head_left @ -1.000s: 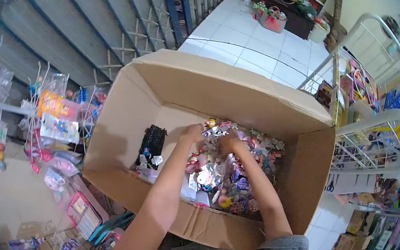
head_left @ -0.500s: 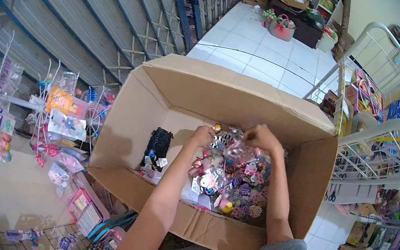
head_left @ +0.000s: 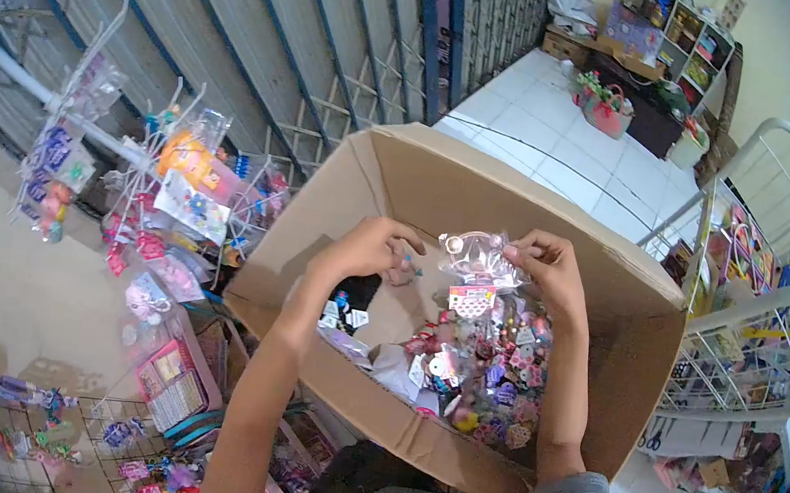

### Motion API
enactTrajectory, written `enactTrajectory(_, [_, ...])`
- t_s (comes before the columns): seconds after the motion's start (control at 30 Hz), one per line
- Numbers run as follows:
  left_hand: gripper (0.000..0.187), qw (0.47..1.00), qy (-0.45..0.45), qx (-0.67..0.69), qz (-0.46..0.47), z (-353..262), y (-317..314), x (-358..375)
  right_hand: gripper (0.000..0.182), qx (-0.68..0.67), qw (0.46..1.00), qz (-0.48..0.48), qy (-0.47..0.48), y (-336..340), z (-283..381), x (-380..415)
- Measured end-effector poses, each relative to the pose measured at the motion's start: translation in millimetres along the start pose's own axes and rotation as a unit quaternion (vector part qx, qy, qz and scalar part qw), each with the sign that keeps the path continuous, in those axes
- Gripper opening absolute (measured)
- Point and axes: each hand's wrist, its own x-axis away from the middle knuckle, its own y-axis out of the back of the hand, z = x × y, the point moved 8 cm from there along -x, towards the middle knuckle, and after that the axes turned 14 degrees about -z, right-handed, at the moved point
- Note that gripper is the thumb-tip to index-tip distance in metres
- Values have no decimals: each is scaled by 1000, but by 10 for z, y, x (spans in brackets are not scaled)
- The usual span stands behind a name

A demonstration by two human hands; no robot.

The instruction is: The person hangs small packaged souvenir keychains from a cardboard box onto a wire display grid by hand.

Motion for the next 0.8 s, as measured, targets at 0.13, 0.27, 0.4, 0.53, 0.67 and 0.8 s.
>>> enactTrajectory(0.13, [22, 991, -58, 68, -97, -243, 592, 641, 5, -91, 996, -9, 11, -330, 262, 63])
enactTrajectory(0.27, [17, 955, -100, 115, -253, -346, 1091, 1324, 4, -185, 983, 18, 14, -809, 566, 184])
enactTrajectory(0.4, [14, 892, -156, 234, -354, -355, 1461, 1986, 4, -311, 939, 140, -49, -1477, 646, 320])
enactTrajectory(0.53, [12, 845, -157, 312, -404, -308, 1700, 2557, 9, -390, 856, 323, -106, -2188, 851, 706])
enactTrajectory(0.67, [12, 799, -170, 316, -484, -277, 1923, 3178, 24, -362, 823, 409, -154, -2766, 1070, 1155])
enactTrajectory(0.8, [10, 736, -185, 326, -564, -157, 2067, 3801, 14, -340, 752, 554, -108, -3291, 1352, 1523])
